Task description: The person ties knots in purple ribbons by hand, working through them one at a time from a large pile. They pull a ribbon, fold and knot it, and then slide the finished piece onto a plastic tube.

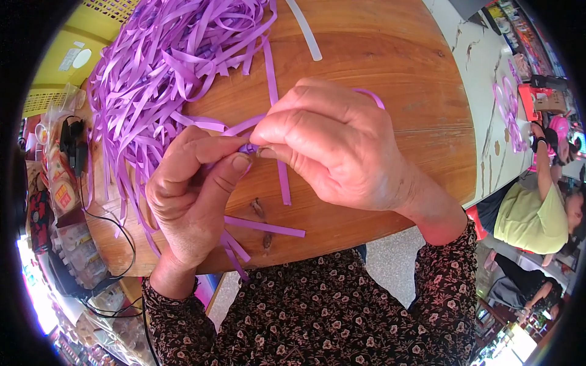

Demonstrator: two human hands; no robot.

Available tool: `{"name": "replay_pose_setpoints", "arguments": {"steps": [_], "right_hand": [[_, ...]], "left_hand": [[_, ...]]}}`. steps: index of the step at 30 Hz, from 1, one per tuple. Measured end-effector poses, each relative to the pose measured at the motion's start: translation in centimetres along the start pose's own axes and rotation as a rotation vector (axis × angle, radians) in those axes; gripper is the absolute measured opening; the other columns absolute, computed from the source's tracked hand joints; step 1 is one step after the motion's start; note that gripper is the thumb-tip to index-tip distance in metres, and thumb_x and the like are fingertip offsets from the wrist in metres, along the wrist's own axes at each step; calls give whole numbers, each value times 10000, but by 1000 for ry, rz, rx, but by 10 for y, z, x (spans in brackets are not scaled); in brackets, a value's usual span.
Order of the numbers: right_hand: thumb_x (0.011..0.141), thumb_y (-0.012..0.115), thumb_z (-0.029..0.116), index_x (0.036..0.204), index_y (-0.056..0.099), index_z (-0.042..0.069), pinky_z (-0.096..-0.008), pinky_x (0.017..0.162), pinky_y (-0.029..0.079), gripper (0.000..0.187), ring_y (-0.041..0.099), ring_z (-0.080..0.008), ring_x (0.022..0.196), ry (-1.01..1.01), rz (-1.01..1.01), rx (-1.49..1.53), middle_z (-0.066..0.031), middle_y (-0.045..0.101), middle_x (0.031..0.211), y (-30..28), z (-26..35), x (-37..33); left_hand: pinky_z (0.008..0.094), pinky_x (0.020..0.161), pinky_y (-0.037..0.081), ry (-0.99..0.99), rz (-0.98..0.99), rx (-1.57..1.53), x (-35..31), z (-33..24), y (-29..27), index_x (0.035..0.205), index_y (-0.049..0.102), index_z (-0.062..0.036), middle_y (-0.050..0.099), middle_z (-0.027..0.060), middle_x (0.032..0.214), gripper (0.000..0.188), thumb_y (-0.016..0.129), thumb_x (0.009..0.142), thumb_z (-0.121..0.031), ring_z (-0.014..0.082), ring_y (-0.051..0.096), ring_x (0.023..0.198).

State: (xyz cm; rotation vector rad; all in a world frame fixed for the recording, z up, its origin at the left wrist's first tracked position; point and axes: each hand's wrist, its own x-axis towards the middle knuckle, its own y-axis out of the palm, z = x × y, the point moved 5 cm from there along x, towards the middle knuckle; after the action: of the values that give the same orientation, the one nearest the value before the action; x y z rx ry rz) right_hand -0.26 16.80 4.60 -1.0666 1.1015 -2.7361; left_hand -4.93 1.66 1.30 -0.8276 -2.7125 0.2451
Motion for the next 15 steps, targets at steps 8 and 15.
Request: {"name": "replay_pose_setpoints", "arguments": {"steps": [8, 15], "right_hand": [[705, 723, 8, 863, 637, -20, -285, 532, 426, 183, 557, -202, 622, -73, -4, -32, -122, 626, 789, 2, 1, -1], [737, 706, -46, 888, 615, -43, -289, 617, 464, 176, 598, -183, 692, 146, -15, 266, -131, 637, 805, 3, -10, -2]], "left_hand": [[188, 644, 376, -33, 21, 17, -2, 4, 0, 895, 631, 14, 522, -3, 764, 130, 625, 796, 97, 61, 470, 702], [159, 560, 348, -232, -106, -444, -4, 16, 8, 888, 645, -11, 532, -44, 749, 75, 663, 824, 23, 10, 433, 646]]}}
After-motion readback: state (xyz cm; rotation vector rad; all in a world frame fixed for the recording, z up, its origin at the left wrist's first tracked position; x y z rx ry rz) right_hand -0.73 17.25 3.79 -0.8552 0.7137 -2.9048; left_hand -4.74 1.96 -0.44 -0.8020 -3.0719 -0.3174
